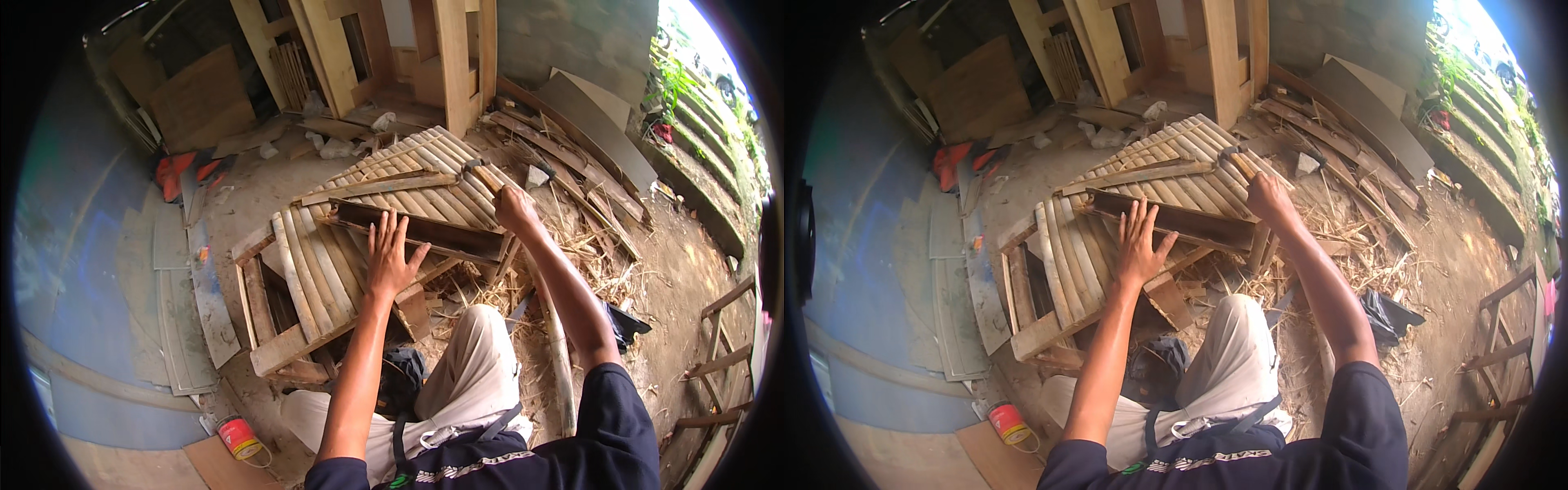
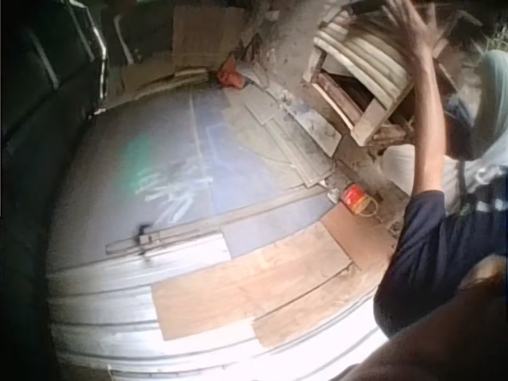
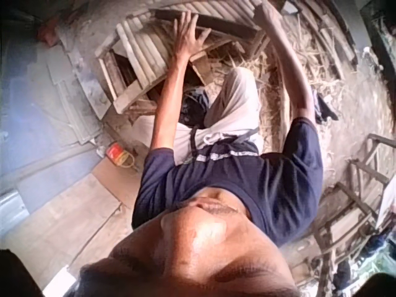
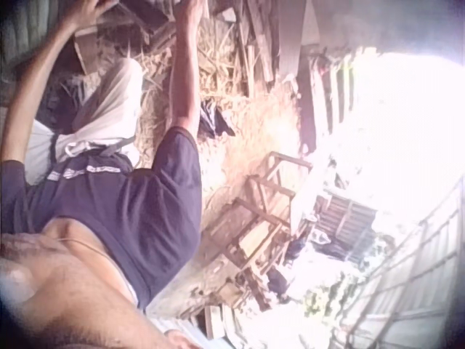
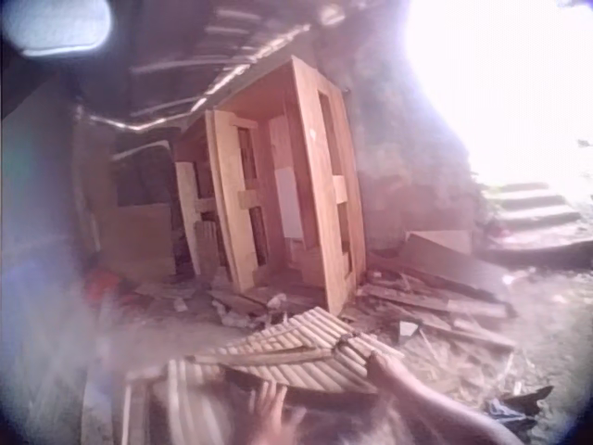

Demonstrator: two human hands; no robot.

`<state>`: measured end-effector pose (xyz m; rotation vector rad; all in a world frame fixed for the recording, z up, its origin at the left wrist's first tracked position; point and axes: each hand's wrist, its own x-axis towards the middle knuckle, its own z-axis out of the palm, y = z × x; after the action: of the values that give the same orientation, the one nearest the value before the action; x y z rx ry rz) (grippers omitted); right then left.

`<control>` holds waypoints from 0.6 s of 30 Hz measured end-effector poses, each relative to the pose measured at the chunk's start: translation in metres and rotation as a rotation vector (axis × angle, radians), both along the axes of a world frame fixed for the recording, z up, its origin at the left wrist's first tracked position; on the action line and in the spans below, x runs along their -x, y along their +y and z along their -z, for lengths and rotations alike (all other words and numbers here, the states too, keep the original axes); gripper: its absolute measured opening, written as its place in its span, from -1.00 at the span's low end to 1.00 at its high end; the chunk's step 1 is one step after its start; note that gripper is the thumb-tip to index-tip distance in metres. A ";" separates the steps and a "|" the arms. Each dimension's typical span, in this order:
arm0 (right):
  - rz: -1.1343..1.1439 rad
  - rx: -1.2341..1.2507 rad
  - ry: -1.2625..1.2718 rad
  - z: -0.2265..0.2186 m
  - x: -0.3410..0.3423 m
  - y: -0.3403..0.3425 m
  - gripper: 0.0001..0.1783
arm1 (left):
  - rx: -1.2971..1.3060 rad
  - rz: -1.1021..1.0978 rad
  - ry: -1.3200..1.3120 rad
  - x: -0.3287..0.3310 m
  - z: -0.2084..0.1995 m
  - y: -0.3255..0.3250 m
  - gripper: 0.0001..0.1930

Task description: The person is assembling a bamboo structure, likely a chair or bench. They use a hammer to drive nails into bamboo slats and a machete to cut and shape bamboo pieces. The person works on the floor, arranging and securing the bamboo components.

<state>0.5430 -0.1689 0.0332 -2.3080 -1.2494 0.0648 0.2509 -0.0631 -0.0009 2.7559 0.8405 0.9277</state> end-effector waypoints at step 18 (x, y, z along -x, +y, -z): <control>-0.486 0.227 -0.659 -0.004 0.019 0.131 -0.66 | 0.004 0.032 -0.149 -0.002 -0.001 0.003 -0.25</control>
<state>0.5236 -0.0379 0.0373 -2.2242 -2.2143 -0.4409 0.2527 -0.0605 -0.0004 2.6482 0.7697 1.1074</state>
